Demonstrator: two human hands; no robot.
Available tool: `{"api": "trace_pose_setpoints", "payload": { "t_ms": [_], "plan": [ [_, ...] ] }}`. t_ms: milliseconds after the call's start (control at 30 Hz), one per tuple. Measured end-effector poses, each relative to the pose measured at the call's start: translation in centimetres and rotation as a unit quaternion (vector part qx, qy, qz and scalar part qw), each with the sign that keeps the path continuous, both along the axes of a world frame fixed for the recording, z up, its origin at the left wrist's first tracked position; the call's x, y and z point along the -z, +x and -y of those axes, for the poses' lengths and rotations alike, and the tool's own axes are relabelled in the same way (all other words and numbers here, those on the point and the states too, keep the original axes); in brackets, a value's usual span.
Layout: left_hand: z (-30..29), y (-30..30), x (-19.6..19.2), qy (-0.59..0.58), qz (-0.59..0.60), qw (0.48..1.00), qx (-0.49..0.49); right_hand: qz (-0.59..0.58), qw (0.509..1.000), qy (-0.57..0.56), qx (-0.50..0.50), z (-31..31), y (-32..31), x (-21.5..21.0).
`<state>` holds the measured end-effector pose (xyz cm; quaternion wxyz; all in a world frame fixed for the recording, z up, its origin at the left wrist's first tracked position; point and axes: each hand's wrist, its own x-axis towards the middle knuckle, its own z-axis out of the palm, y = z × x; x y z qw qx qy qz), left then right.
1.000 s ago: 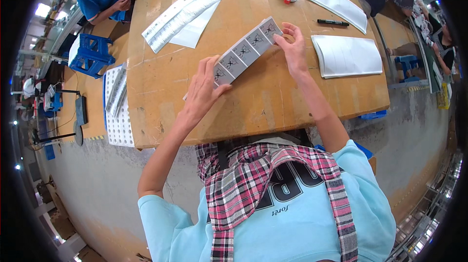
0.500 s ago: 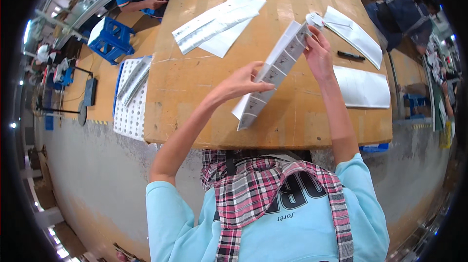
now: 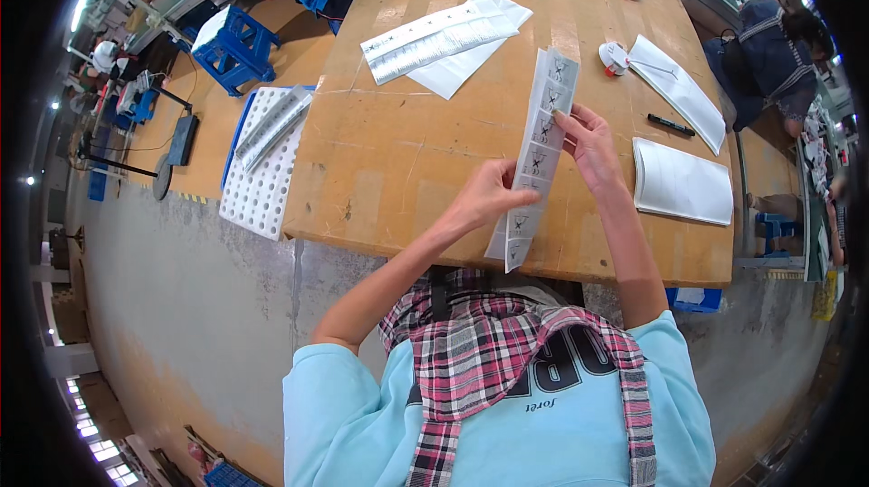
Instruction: The recorder is assembling a lighting fixture by peeling and applying labels/stickers to the base and wires.
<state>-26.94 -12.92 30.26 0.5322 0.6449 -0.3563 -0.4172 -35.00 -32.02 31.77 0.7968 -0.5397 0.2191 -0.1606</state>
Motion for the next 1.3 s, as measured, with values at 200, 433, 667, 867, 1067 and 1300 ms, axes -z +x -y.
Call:
{"api": "trace_pose_setpoints", "payload": {
  "t_ms": [200, 433, 667, 867, 1067, 1300],
  "plan": [
    [-4.5, -3.2, 0.8, 0.024, 0.021, 0.999, -0.001, 0.034, 0.998, -0.035, 0.029, -1.8, -1.8, -0.7],
    [-8.9, -6.6, 3.7, 0.002, 0.123, 0.989, -0.084, 0.052, 0.992, -0.113, 0.019, -5.9, -4.1, -1.4],
    [-10.7, -7.2, 10.5, -0.02, 0.093, 0.988, -0.121, 0.03, 0.99, -0.139, -0.009, -7.7, -5.4, 0.1],
    [-10.7, -7.3, 10.4, -0.032, 0.025, 0.996, -0.081, 0.026, 0.987, -0.156, 0.0, -7.0, -4.4, -0.3],
    [-12.2, -8.8, 7.9, -0.015, 0.048, 0.991, -0.122, -0.032, 0.995, -0.091, -0.003, -5.7, -4.3, -0.5],
    [-13.9, -9.0, 3.9, 0.094, 0.069, 0.982, -0.149, -0.092, 0.995, -0.001, 0.026, -3.8, -5.2, 2.8]
  ]
}}
